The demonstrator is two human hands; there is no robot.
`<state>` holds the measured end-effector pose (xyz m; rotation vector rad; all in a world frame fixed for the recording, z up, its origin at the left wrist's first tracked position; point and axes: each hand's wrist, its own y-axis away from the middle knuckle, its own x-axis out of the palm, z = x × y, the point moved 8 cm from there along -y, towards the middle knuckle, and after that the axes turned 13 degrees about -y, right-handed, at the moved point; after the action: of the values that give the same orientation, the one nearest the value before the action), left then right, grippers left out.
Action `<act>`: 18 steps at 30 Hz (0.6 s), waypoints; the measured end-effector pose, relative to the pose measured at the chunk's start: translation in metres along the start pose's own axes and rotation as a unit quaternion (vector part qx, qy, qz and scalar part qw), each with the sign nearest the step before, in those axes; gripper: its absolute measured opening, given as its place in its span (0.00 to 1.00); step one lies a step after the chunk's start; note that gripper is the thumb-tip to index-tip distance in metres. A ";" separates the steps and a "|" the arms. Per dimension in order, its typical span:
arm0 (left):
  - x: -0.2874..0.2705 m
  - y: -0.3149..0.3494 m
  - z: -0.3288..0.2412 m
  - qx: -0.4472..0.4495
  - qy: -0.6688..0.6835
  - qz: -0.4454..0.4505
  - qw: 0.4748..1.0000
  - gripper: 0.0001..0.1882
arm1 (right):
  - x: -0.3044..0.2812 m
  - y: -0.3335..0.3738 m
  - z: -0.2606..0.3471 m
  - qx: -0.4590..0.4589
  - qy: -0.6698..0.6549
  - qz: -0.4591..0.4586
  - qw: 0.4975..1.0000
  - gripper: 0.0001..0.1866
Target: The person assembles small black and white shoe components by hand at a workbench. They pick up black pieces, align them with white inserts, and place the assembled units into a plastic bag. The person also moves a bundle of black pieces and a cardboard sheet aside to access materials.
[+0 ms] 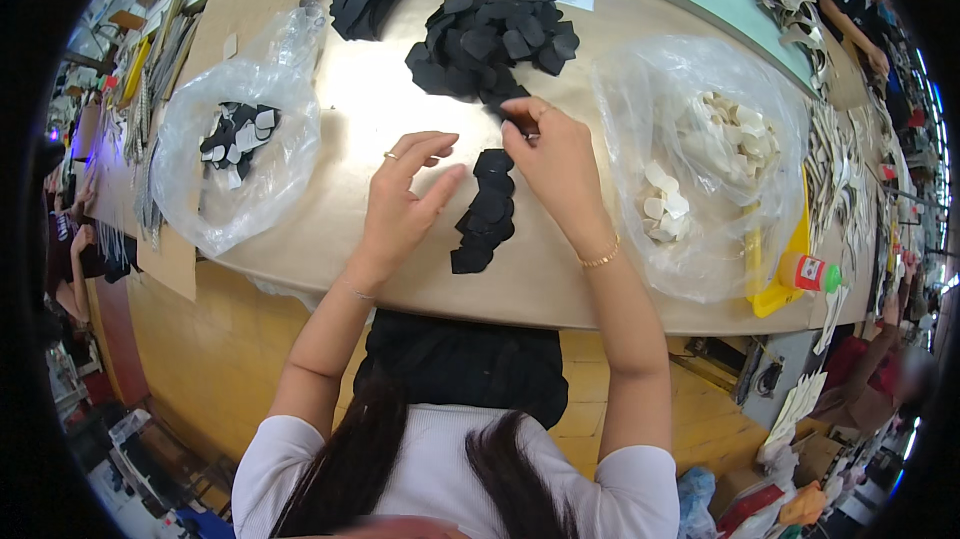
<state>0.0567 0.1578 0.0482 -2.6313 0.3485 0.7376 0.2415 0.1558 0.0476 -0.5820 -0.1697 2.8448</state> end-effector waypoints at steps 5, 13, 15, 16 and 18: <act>0.018 -0.002 -0.021 0.057 -0.035 -0.031 0.997 0.24 | 0.008 0.017 -0.007 0.106 -0.203 0.010 0.973 0.09; 0.011 0.016 -0.040 0.089 -0.080 -0.073 0.990 0.17 | 0.010 0.045 -0.008 0.151 -0.281 0.033 0.947 0.09; 0.009 0.021 -0.029 0.003 0.007 -0.040 0.999 0.13 | 0.007 0.054 -0.007 0.141 -0.340 0.007 0.930 0.08; 0.009 0.025 -0.017 -0.072 0.089 -0.010 0.993 0.11 | 0.005 0.057 -0.007 0.135 -0.368 -0.006 0.920 0.08; 0.014 0.034 0.004 -0.216 0.297 0.043 0.929 0.08 | -0.007 0.060 -0.008 0.118 -0.353 -0.045 0.927 0.07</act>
<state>0.0554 0.1271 0.0272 -3.2447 0.5152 0.0024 0.2393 0.0966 0.0335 0.5024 0.0308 2.7870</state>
